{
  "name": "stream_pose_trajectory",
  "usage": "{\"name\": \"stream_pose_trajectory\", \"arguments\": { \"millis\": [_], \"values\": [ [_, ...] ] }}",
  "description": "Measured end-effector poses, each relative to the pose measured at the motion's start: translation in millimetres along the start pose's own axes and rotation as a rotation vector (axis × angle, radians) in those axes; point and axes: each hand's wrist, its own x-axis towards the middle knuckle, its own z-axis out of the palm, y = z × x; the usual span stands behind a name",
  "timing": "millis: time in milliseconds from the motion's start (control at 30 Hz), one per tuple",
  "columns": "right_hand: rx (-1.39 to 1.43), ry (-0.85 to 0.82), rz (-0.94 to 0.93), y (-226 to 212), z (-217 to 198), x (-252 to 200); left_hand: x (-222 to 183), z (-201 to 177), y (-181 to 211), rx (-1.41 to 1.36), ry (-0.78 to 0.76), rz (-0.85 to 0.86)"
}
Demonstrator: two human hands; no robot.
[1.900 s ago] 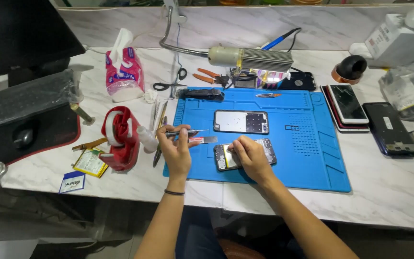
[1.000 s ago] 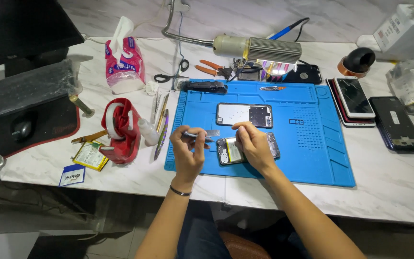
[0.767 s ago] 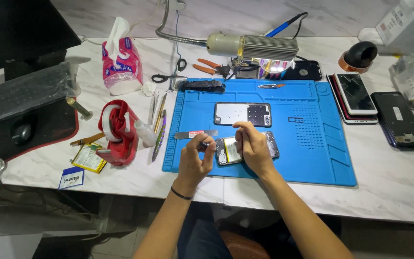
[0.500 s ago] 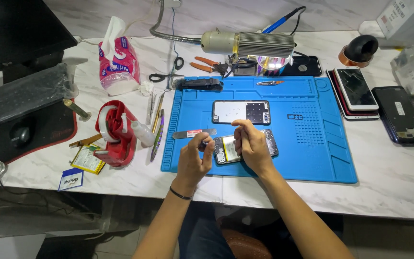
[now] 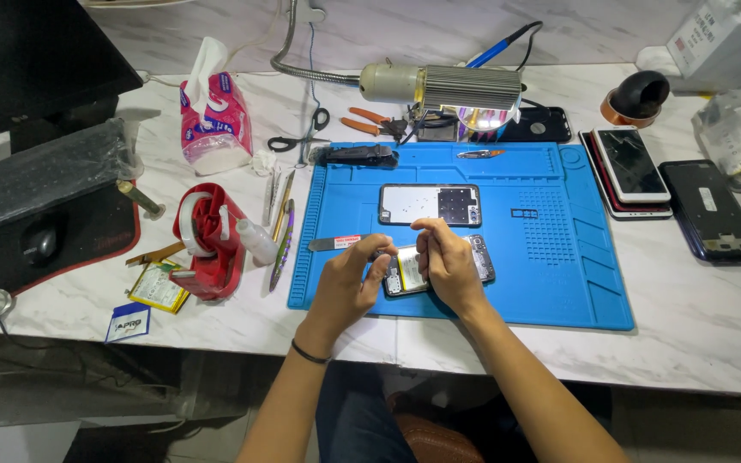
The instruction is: The person is using a small prying tool to remove internal shielding and other small components from a disassembled smartphone.
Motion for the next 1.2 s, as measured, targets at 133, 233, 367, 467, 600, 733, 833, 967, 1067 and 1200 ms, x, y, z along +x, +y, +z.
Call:
{"name": "stream_pose_trajectory", "arguments": {
  "millis": [133, 233, 367, 467, 600, 733, 833, 967, 1067, 1200],
  "values": [
    [-0.015, -0.006, -0.009, -0.6, -0.8, 1.2, 14.5, -21.8, 43.2, -0.107, -0.168, -0.114],
    [-0.026, -0.01, -0.012, -1.9, -1.5, 1.4, 18.4, -20.5, 44.0, -0.103, -0.35, -0.109],
    [-0.013, -0.005, -0.001, -1.7, -1.7, -0.6, 27.8, -18.1, 34.3, 0.079, -0.372, -0.151],
    [0.001, 0.008, 0.008, 0.2, -2.6, -0.2, 29.9, -13.2, 29.8, 0.203, -0.317, -0.21],
    [0.008, 0.003, 0.013, 3.5, -2.4, -0.1, 26.1, -1.3, 29.3, 0.528, -0.142, -0.206],
    [-0.005, 0.007, 0.012, 6.5, -2.3, -0.1, 24.7, -6.5, 27.3, 0.62, -0.049, -0.221],
    [0.002, -0.014, 0.012, 7.1, -1.7, -1.4, 30.8, -23.3, 50.7, 0.115, -0.235, -0.261],
    [-0.017, -0.012, 0.014, 7.6, -1.8, -1.9, 36.0, -32.3, 57.8, 0.032, -0.393, -0.262],
    [-0.029, -0.013, 0.01, 7.3, -2.1, -0.6, 37.4, -22.9, 32.4, 0.303, -0.323, -0.225],
    [-0.041, -0.015, 0.008, 5.3, -0.8, -1.3, 34.5, -11.9, 20.9, 0.675, -0.119, -0.1]
  ]
}}
